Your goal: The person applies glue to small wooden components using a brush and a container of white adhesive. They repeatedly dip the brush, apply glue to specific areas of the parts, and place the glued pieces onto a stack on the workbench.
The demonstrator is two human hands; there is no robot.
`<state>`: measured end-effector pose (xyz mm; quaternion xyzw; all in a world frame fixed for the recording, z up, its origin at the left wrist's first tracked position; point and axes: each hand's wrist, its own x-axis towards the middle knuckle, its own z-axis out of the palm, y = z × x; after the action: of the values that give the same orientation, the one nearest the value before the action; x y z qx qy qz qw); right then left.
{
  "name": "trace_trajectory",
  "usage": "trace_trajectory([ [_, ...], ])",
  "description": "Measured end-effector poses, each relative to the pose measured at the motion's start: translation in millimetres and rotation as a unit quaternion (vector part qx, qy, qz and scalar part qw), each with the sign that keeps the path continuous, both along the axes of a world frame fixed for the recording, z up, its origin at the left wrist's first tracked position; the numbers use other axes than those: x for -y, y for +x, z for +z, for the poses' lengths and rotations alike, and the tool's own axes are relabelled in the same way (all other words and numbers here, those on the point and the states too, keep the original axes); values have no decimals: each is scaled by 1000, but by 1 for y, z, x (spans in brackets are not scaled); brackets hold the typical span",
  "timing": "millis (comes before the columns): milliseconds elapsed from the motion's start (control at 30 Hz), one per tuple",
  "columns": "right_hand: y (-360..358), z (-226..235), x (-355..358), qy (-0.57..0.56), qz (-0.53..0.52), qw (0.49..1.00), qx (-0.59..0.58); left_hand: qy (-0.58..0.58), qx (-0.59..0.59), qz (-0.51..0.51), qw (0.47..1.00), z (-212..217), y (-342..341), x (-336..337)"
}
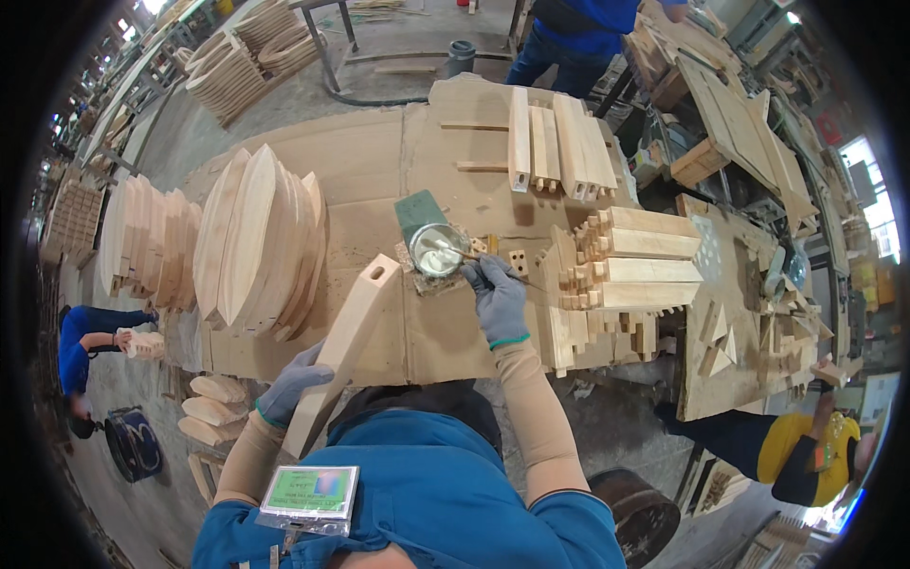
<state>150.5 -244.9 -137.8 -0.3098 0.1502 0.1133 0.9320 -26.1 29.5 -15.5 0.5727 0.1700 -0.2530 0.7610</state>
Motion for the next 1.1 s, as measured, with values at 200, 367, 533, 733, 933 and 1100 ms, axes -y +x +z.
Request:
trace_trajectory([
  [200, -18, 39, -5, -17, 11, 998, 65, 15, -5, -39, 999, 1, 15, 15],
  [367, -51, 76, -17, -83, 18, 990, 108, 3, 0, -46, 999, 2, 18, 21],
  [533, -65, 77, -17, -70, 37, 990, 114, -11, 13, -56, 998, 5, 18, 24],
  [733, -58, 70, -19, -41, 0, 994, 102, -4, 31, -57, 998, 10, 15, 26],
  [933, -65, 70, -8, -5, 34, 997, 72, 22, 39, -53, 998, 6, 9, 21],
  [1100, -65, 76, -10, -10, 60, 993, 104, 12, 36, -39, 999, 10, 6, 21],
])
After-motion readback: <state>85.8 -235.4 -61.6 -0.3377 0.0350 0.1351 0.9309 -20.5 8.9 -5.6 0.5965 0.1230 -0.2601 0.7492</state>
